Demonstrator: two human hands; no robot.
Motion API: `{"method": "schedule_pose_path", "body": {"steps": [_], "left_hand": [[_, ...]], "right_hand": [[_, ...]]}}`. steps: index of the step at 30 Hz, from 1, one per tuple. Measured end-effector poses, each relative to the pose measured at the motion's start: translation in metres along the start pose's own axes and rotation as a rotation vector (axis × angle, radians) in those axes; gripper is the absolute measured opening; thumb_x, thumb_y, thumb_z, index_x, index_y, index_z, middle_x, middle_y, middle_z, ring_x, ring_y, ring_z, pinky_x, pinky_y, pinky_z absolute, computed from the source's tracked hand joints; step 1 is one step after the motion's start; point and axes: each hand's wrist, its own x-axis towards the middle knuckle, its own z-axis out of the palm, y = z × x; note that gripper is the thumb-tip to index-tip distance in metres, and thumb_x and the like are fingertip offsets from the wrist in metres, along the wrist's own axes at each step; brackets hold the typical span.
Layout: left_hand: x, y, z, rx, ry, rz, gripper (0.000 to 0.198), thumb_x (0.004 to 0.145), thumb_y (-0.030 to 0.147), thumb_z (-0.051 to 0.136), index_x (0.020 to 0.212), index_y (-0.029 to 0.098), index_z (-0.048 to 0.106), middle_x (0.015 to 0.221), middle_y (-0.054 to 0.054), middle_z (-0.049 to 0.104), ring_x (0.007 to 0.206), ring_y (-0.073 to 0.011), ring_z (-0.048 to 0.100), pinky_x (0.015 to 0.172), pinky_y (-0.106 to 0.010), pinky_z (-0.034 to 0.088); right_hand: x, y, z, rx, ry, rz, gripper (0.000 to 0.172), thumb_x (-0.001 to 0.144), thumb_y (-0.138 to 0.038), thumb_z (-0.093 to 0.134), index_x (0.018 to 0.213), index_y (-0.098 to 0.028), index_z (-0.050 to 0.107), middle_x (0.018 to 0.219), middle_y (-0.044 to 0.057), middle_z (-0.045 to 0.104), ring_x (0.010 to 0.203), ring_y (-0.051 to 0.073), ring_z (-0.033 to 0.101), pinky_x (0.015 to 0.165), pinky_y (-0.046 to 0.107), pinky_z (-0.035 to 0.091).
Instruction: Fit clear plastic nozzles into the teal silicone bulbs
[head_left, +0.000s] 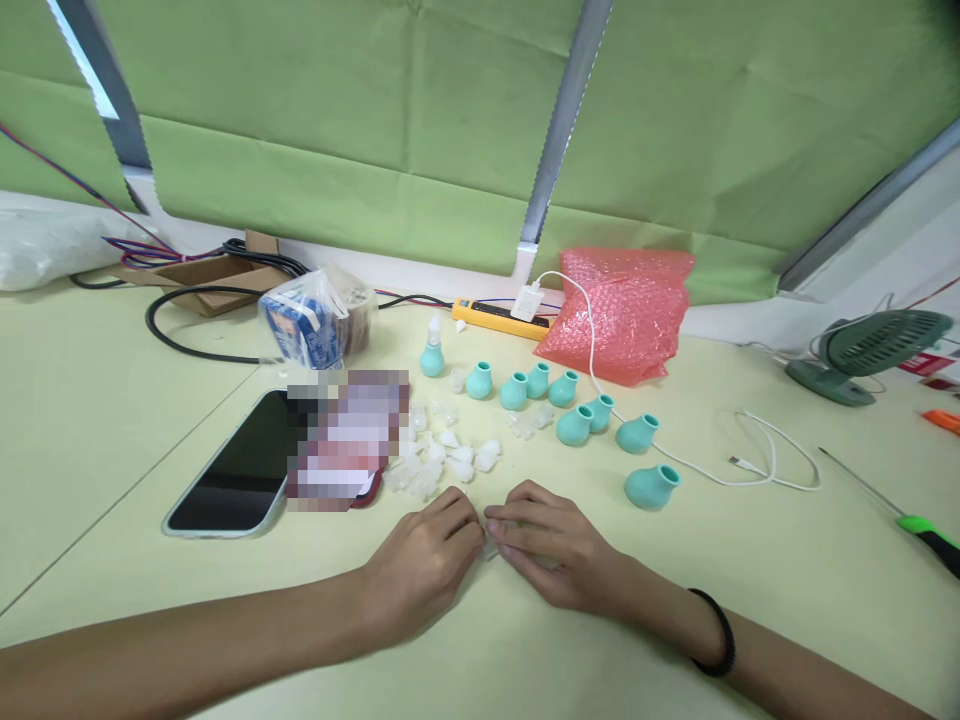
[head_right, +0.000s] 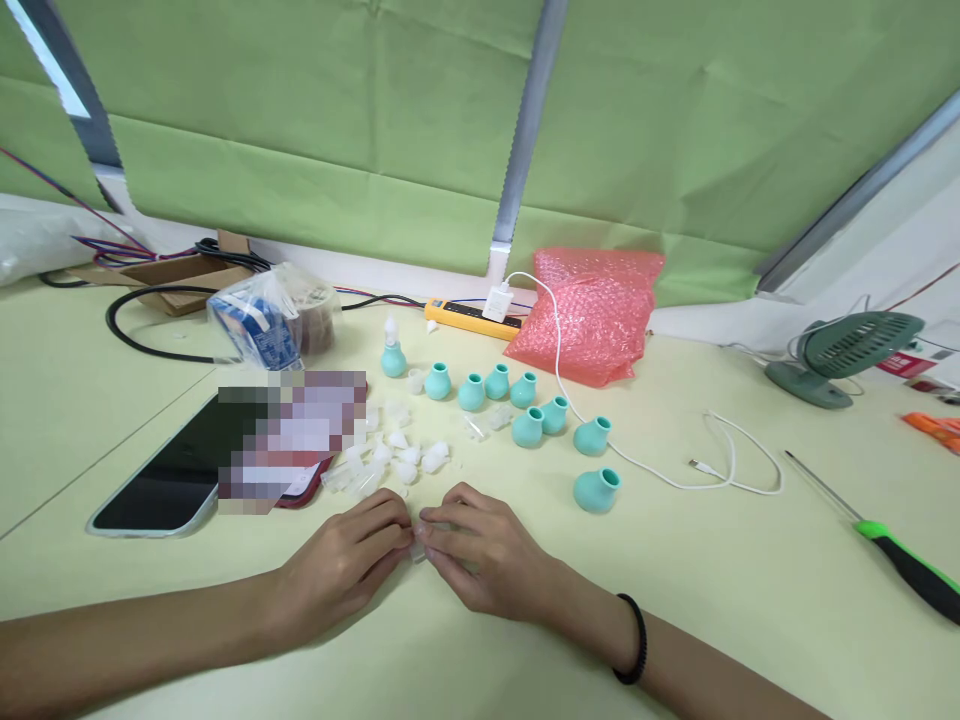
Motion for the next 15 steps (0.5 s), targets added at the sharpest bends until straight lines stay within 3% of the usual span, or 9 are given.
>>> {"method": "schedule_pose_path", "body": {"steps": [9,15], "left_hand": [[0.0024,-0.0002,0.0010,-0.025,0.013,-0.017,0.020,0.080,0.004,0.038,0.067,0.009,0.052,0.067,-0.007,0.052,0.069,-0.0158,0.045,0.056,-0.026,0.044],[0.0036,0.0018,-0.0028,-0.043,0.015,-0.045,0.020,0.081,0.006,0.036,0.070,0.009,0.053,0.066,-0.007,0.052,0.068,-0.0161,0.046,0.055,-0.026,0.044]], "right_hand": [[-0.0002,0.0021,0.0023,0.165,-0.010,0.033,0.023,0.075,-0.007,0.050,0.095,-0.017,0.057,0.081,0.005,0.064,0.068,0.013,0.053,0.065,0.030,0.047],[-0.0013,0.0019,0.0026,0.149,0.021,0.120,0.022,0.076,-0.014,0.052,0.098,-0.014,0.056,0.071,0.005,0.062,0.067,0.014,0.054,0.060,0.026,0.047]]}}
